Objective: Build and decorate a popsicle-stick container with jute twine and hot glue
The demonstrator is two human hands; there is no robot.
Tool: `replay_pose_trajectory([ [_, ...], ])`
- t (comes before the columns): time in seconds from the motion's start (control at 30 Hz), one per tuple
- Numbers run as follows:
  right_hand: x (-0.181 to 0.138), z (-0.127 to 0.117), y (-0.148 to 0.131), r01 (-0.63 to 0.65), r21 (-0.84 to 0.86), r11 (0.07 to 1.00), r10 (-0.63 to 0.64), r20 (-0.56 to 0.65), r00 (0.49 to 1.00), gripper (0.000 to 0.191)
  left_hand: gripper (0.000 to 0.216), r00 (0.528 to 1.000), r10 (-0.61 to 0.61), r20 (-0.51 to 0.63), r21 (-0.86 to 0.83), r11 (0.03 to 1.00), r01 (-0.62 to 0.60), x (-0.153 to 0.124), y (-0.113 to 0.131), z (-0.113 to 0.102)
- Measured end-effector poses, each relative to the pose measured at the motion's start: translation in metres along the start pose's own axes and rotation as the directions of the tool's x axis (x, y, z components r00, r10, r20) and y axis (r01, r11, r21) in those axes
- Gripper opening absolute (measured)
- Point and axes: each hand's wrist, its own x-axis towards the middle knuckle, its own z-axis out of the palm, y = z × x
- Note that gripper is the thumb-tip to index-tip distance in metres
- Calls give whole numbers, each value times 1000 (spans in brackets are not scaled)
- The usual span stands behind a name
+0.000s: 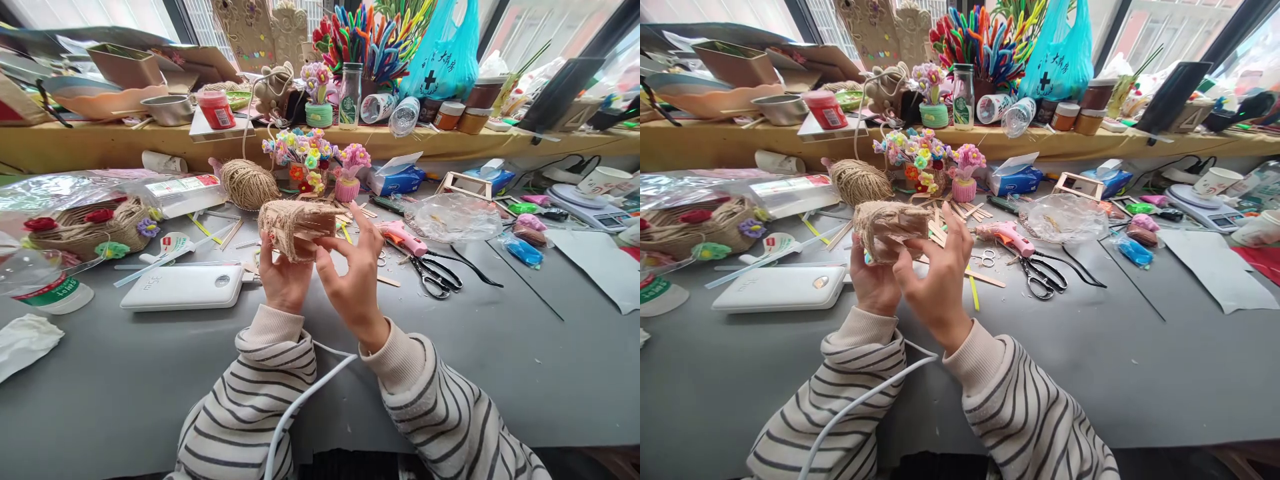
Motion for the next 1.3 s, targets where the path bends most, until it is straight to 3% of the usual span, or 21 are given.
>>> replay_pose_trajectory([
  [0.3,1,-16,2,121,-55,991,-118,52,992,19,39,999,11,33,44,999,-13,1,-2,-3],
  [0.73,1,-19,6,105,-115,988,-98,67,993,16,36,996,29,81,131,991,-40,0,-5,-7],
  [0.97,-2,-19,6,168,-179,969,-169,6,986,18,31,997,69,-38,115,991,-64,1,-5,-7],
  [1.17,1,-27,12,104,-86,991,-108,-43,993,14,30,996,59,-71,103,993,-51,3,-3,-6],
  [1.3,7,-32,18,-6,140,990,21,-104,994,9,35,997,36,-66,105,994,-29,6,-3,-6],
])
